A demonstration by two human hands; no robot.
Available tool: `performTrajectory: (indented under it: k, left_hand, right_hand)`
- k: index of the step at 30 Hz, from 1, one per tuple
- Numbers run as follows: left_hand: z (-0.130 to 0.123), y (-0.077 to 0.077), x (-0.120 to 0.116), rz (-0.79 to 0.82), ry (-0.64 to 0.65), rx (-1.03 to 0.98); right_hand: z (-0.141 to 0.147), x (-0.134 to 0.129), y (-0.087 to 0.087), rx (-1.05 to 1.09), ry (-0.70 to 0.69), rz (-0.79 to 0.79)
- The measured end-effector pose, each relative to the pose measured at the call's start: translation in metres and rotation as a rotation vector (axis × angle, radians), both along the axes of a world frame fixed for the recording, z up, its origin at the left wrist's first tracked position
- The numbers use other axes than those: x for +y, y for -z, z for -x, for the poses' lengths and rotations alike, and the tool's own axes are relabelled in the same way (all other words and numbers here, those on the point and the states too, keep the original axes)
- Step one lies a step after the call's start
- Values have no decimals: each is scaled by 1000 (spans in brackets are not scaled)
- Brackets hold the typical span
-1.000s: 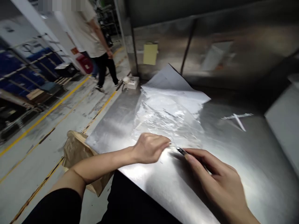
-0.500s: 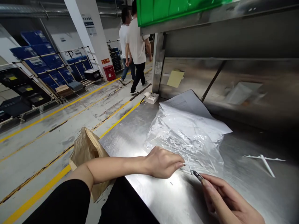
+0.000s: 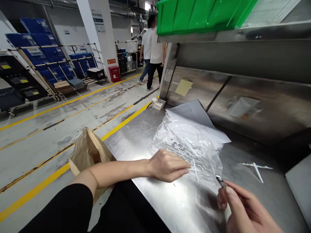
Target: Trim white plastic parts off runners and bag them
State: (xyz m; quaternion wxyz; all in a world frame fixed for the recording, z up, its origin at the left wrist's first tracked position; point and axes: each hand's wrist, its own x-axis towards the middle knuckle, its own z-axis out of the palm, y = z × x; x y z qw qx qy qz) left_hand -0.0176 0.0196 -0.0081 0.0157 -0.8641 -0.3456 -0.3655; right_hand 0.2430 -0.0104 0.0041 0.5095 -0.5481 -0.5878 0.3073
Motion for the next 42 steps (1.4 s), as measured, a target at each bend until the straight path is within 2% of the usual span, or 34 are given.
performTrajectory:
  k: [5,7,9,11,15,19,22,24,26,28,31,34,38,40,42]
  left_hand:
    - [18,-23,-31,-232,-52,-58]
    - [37,-25,-51,-276,-106,-91]
    - [65,-23,-75,-248,-187,-86]
    - [101,-20,-102,-209,-338,-67]
    - [189,-7,-161,-180,-782,-7]
    - [269,14,-221,45,-1142,205]
    - [305,31,-253,276,-1335,363]
    - [311,36,-259,334,-1386,365]
    - [304,31,-251,258,-1357,285]
    - [283,17,-229,111,-1226,190]
    - [231,-9,-178,-43,-912,110]
    - [164,-26,-127,-5,-604,122]
    - [82,-26,-83,135,-185,166]
    - [53,-22,-69,172,-56,180]
    - [34,-19,-59,197,12,226]
  right_hand:
    - [8,3,4,173,-22,-61]
    - [8,3,6,178,-42,-64]
    - [7,3,7,168,-44,-54]
    - [7,2,6,152,-30,-39]
    - [11,0,1,151,-4,-27]
    - [17,-1,-3,137,27,-34]
    - [18,0,-2,129,34,-21]
    - [17,1,-1,108,37,-10]
    - [16,3,1,94,38,-13]
    - [16,5,1,114,26,-21]
    - [18,7,0,187,6,-27]
    - [18,10,-1,241,2,-24]
    - [13,16,0,333,6,-21]
    - [10,18,1,374,5,-22]
    - [8,20,2,396,1,-28]
